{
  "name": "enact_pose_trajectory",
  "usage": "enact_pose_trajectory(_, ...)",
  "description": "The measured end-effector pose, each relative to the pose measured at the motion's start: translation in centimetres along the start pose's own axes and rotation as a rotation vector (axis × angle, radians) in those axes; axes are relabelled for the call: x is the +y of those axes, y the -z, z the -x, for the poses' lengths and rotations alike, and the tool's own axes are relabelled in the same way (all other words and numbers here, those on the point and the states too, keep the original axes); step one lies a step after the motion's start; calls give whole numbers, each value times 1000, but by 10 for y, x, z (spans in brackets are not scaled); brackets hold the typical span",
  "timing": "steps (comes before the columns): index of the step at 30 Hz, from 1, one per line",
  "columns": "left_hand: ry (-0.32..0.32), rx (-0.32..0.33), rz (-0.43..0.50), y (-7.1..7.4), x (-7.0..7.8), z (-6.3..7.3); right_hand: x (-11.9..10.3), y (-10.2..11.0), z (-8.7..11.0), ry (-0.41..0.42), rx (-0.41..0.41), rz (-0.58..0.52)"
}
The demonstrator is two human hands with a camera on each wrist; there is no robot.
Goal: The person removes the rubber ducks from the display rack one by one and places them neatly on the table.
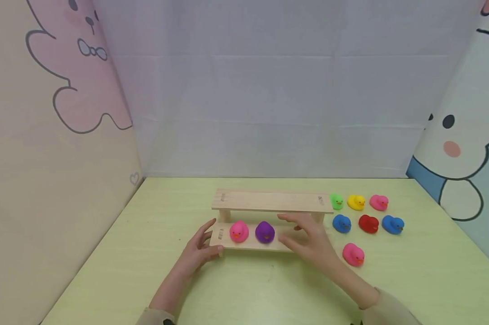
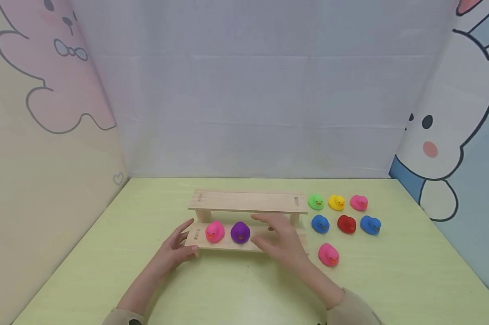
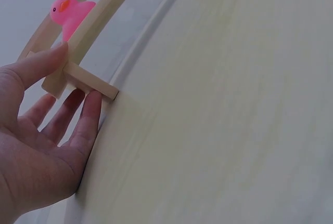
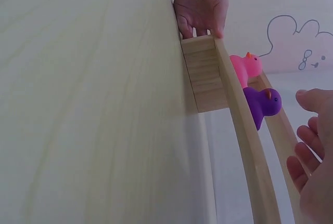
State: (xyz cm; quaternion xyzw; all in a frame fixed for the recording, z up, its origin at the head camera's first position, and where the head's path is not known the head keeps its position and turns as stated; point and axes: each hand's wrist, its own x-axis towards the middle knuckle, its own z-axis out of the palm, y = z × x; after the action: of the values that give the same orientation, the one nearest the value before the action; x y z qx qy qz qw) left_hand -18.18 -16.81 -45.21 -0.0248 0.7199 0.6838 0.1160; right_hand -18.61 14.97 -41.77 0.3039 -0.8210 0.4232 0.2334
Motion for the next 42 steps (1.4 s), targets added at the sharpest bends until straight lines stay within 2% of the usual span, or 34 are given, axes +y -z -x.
enact_pose_trajectory(4, -3, -14, 4, 2, -2, 0, 2, -12, -2, 2, -60, -65)
enact_pose_trajectory(12, 6, -58, -6, 5, -2, -3, 2, -22, -7, -139, -139, -122)
enact_pose_trajectory(18, 0, -74, 0, 6, 0, -3, 2, -24, -8, -187, -188, -116)
enact_pose_trajectory(23, -9, -76, 3, 6, -1, -3, 0, -26, -7, -234, -195, -97)
enact_pose_trajectory(29, 12, -44, -3, 4, -2, -3, -3, -26, -7, -295, -198, -89)
enact_pose_trajectory(42, 18, -35, -2, 3, -3, -2, -5, -25, -6, -292, -192, -101)
